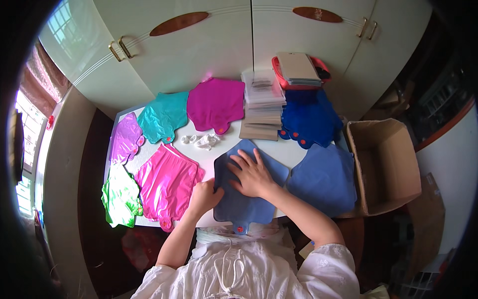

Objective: Folding various pieces of colored fabric and placing them into cardboard packaging sleeves.

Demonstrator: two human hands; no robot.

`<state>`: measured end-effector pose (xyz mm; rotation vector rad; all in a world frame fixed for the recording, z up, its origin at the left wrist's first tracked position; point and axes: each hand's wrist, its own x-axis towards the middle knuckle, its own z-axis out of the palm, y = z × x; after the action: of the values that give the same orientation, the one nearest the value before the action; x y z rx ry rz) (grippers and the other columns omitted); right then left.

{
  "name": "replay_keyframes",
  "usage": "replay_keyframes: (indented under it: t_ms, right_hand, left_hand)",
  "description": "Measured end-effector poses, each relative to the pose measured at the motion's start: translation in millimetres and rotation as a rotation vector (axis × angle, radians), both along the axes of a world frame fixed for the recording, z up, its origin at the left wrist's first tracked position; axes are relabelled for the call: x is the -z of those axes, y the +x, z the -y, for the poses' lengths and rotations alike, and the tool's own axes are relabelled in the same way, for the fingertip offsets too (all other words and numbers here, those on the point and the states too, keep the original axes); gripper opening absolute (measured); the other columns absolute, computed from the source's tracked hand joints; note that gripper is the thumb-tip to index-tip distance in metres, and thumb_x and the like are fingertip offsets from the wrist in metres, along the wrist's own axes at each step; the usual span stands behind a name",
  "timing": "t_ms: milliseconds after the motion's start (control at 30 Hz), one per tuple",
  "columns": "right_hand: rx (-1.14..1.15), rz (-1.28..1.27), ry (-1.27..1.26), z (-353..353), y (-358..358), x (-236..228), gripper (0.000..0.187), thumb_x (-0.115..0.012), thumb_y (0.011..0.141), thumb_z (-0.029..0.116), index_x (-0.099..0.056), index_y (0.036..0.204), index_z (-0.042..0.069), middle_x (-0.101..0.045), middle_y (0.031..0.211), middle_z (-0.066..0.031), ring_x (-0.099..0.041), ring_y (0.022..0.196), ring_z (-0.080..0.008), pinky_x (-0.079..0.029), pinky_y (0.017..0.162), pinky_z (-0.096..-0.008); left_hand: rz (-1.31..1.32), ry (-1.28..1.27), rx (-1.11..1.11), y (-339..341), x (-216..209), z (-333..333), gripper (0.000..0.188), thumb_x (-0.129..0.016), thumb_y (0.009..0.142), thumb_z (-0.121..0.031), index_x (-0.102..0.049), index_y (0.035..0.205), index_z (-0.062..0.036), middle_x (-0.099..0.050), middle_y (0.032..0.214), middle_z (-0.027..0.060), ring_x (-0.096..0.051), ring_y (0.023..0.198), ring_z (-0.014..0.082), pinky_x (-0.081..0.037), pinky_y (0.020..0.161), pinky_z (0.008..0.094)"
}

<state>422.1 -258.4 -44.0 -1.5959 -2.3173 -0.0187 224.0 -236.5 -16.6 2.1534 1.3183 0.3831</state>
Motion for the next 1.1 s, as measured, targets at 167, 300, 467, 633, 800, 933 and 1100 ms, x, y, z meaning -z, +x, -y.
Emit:
replay_keyframes:
  t_ms: [167,300,467,633,800,933,1100]
  right_hand:
    - [-0.004,0.037,-0.085,-3.6,2.1,0.4,0.063,-0.059,0.083,0.047,-0.047,0.137,0.016,-0.035,0.147,-0.0102,-0.026,0.139,-0.0307,-0.016,0.11,-0.0638]
    - [0.002,0.062,-0.103,-3.6,1.6,-1.2,0.065,-0.058,0.083,0.049,-0.047,0.137,0.016,-0.035,0.147,-0.0097,-0.026,0.14,-0.0308,-0.015,0.109,-0.065]
    - [0.031,0.045,-0.117,-0.8,-0.5,-5.0,0.069,-0.055,0.084,0.055,-0.042,0.141,0.018,-0.033,0.149,-0.0087,-0.023,0.141,-0.0307,-0.013,0.109,-0.0658]
    - [0.028,0.052,-0.107,-0.5,-1.3,-2.6,0.071,-0.053,0.085,0.057,-0.04,0.143,0.019,-0.032,0.15,-0.0088,-0.022,0.142,-0.0306,-0.012,0.11,-0.0652]
    - [0.025,0.045,-0.124,-1.1,-1.6,-5.1,0.07,-0.054,0.085,0.057,-0.04,0.143,0.019,-0.031,0.151,-0.0091,-0.021,0.142,-0.0315,-0.013,0.11,-0.0651]
    - [0.015,0.043,-0.113,-0.9,-0.1,-6.2,0.068,-0.054,0.084,0.054,-0.044,0.14,0.017,-0.03,0.15,-0.0097,-0.021,0.142,-0.0324,-0.013,0.109,-0.0658]
    - [0.005,0.055,-0.139,-2.3,1.7,-4.1,0.06,-0.055,0.083,0.044,-0.05,0.135,0.014,-0.032,0.149,-0.0103,-0.022,0.141,-0.0325,-0.014,0.109,-0.0666]
  left_hand:
    - [-0.032,0.113,0.143,16.3,-1.8,6.5,0.019,-0.058,0.074,-0.016,-0.063,0.08,0.0007,-0.062,0.08,0.0236,-0.064,0.069,0.0394,-0.053,0.064,0.0475]
    - [-0.153,0.147,0.183,21.0,-4.8,14.1,0.018,-0.057,0.075,-0.014,-0.06,0.084,0.0015,-0.062,0.088,0.0224,-0.065,0.068,0.0387,-0.055,0.063,0.0458]
    - [-0.224,0.07,0.05,7.8,-13.7,12.7,0.028,-0.064,0.075,-0.019,-0.054,0.09,0.0028,-0.062,0.079,0.023,-0.064,0.071,0.0407,-0.053,0.064,0.0477]
    - [-0.258,0.138,-0.098,-0.8,4.0,-4.8,0.027,-0.063,0.08,-0.023,-0.053,0.089,0.0008,-0.064,0.071,0.0211,-0.066,0.065,0.0396,-0.054,0.059,0.0471]
    - [-0.257,0.177,-0.097,2.7,-2.0,-14.8,0.024,-0.059,0.081,-0.023,-0.056,0.081,0.0006,-0.064,0.069,0.0207,-0.065,0.063,0.0389,-0.054,0.058,0.0464]
    - [-0.107,0.18,0.03,16.0,-7.7,-9.2,0.022,-0.057,0.08,-0.021,-0.06,0.077,0.0013,-0.065,0.073,0.0215,-0.065,0.066,0.0383,-0.054,0.06,0.0461]
    - [-0.09,0.175,0.099,38.8,-2.6,-3.0,0.021,-0.056,0.078,-0.018,-0.062,0.078,0.0021,-0.062,0.084,0.0221,-0.064,0.074,0.0386,-0.053,0.068,0.0469]
